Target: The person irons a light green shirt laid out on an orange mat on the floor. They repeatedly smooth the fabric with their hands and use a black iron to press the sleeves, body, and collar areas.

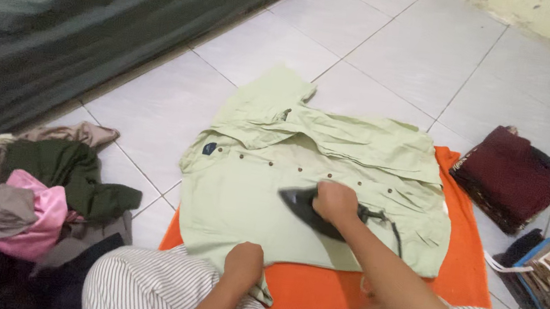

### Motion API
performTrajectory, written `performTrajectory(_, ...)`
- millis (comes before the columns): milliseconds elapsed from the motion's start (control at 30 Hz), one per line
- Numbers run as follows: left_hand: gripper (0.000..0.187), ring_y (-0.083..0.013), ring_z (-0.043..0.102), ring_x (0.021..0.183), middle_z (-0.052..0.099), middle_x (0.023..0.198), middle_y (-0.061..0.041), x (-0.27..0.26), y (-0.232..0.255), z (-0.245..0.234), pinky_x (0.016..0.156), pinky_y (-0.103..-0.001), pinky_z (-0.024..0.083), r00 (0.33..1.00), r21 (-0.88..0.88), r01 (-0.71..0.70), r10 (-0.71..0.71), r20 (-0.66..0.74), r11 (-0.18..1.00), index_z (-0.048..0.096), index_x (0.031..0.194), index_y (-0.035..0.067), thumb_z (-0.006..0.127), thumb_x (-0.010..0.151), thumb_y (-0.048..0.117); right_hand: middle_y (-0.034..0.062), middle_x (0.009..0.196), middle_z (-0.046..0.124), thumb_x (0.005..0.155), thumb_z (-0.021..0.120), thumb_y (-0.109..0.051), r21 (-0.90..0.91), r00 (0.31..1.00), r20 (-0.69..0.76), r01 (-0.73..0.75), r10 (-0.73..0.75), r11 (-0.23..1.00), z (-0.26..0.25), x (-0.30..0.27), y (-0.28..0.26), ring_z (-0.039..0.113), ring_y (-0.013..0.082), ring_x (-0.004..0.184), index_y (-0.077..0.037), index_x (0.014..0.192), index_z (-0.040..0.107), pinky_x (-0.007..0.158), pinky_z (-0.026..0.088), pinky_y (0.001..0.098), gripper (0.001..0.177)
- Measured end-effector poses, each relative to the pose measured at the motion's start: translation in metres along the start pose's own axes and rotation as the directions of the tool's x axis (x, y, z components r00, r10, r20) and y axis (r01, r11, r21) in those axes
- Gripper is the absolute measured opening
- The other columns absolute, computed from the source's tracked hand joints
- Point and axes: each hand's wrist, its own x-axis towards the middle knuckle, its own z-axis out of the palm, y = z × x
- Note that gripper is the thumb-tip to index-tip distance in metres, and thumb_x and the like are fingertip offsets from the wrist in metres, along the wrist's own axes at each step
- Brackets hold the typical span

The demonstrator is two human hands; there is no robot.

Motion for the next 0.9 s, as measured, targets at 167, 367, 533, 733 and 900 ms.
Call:
performTrajectory(167, 0.014, -0.0366, 0.073, 0.092, 0.074, 0.096, -0.020, -0.005, 0.011, -0.011, 0.078, -0.047, 0.059, 0.999, 0.042, 0.005, -0.007, 0.051, 0.999, 0.077, 0.089, 0.006, 0.064, 0.084, 0.006, 0.0150, 0.084, 0.073, 0.073, 0.070, -0.024, -0.054, 0.952, 0.210, 0.240, -0.224, 0.969, -0.011, -0.065, 0.012, 0.071, 0.0372, 0.084, -0.012, 0.093, 0.067, 0.074, 0.055, 0.0511, 0.024)
performTrajectory(367, 0.031, -0.0376, 0.061, 0.104, 0.063, 0.108, -0.021, -0.024, 0.051, -0.044, 0.084, -0.044, 0.054, 0.937, -0.029, -0.350, 0.350, -0.016, 0.936, 0.071, 0.091, 0.002, 0.072, 0.061, -0.001, 0.0135, 0.079, 0.073, 0.074, 0.072, -0.023, -0.019, 0.995, -0.059, 0.078, -0.079, 0.997, -0.003, -0.043, -0.006, 0.072, 0.0353, 0.077, -0.011, 0.088, 0.064, 0.069, 0.056, 0.0488, 0.020)
performTrajectory(533, 0.019, -0.0351, 0.063, 0.095, 0.066, 0.098, -0.017, -0.005, 0.064, 0.004, 0.073, -0.046, 0.054, 0.892, -0.006, -0.413, 0.403, -0.203, 0.911, 0.071, 0.094, 0.003, 0.070, 0.075, 0.002, 0.0176, 0.081, 0.073, 0.072, 0.072, -0.022, -0.021, 0.997, -0.052, -0.064, 0.063, 0.998, -0.006, 0.019, -0.036, 0.072, 0.0377, 0.078, -0.011, 0.089, 0.068, 0.069, 0.056, 0.0499, 0.021)
performTrajectory(733, 0.011, -0.0335, 0.069, 0.094, 0.071, 0.096, -0.016, 0.039, 0.053, 0.074, 0.073, -0.045, 0.057, 0.928, 0.008, -0.355, 0.353, -0.122, 0.935, 0.074, 0.091, 0.005, 0.063, 0.088, 0.007, 0.0171, 0.076, 0.072, 0.069, 0.071, -0.020, 0.079, 0.983, -0.049, 0.180, -0.176, 0.981, 0.013, 0.055, -0.111, 0.071, 0.0379, 0.074, -0.009, 0.084, 0.069, 0.067, 0.055, 0.0515, 0.019)
performTrajectory(900, 0.022, -0.0359, 0.067, 0.095, 0.069, 0.099, -0.019, 0.025, 0.049, 0.029, 0.074, -0.045, 0.056, 0.908, -0.020, -0.419, 0.419, 0.019, 0.908, 0.072, 0.092, 0.005, 0.073, 0.071, 0.002, 0.0176, 0.076, 0.073, 0.070, 0.070, -0.016, 0.103, 0.986, -0.143, 0.100, -0.084, 0.990, 0.026, 0.068, -0.135, 0.073, 0.0359, 0.072, -0.004, 0.096, 0.069, 0.062, 0.056, 0.0488, 0.029)
